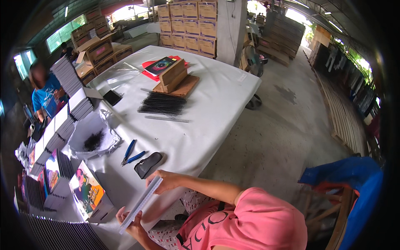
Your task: The person assembles notebooks by threading spiral coils into the pre-punched holes of notebook covers and pages, then using a tool to crimp the ends of the coils and placing the finished items on a stack.
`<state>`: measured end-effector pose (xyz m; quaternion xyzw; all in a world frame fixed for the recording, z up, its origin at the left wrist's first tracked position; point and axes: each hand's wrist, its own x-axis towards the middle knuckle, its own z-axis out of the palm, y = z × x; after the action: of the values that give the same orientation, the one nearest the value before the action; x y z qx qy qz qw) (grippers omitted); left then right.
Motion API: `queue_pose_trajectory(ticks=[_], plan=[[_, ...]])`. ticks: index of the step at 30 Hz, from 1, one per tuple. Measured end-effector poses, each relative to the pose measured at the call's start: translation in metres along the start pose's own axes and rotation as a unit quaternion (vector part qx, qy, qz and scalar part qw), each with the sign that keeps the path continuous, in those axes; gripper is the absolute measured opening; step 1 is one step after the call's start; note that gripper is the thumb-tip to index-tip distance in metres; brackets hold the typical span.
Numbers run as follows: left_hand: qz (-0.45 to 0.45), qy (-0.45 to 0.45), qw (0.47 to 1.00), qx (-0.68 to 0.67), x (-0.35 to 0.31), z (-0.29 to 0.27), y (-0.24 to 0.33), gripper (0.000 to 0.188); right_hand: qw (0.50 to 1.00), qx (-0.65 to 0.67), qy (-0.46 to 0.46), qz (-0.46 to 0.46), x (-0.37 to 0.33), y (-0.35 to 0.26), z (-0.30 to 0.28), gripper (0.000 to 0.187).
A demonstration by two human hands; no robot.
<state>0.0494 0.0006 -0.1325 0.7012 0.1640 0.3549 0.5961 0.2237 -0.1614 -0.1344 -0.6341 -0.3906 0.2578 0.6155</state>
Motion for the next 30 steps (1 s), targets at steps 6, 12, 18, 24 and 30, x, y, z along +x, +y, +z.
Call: queue_pose_trajectory(ticks=[6, 12, 18, 24, 30], plan=[[-0.111, -0.010, 0.992, -0.052, 0.001, -0.015, -0.024, 0.069, 0.997, -0.067, 0.031, -0.003, -0.002, 0.063, 0.004, 0.013], [0.266, 0.221, 0.869, 0.354, 0.013, 0.039, 0.064, 0.068, 0.995, -0.054, -0.012, 0.085, 0.001, 0.029, 0.008, 0.014], [0.277, -0.040, 0.835, 0.474, 0.025, 0.078, 0.070, 0.010, 0.962, -0.118, -0.230, 0.088, 0.025, -0.019, -0.081, 0.056], [0.357, -0.022, 0.813, 0.460, 0.032, 0.065, 0.047, 0.008, 0.812, -0.505, 0.289, 0.030, 0.125, 0.048, -0.180, 0.044], [0.397, 0.002, 0.794, 0.460, 0.029, 0.068, 0.039, 0.018, 0.739, -0.575, 0.335, 0.108, 0.123, 0.058, -0.179, 0.033]])
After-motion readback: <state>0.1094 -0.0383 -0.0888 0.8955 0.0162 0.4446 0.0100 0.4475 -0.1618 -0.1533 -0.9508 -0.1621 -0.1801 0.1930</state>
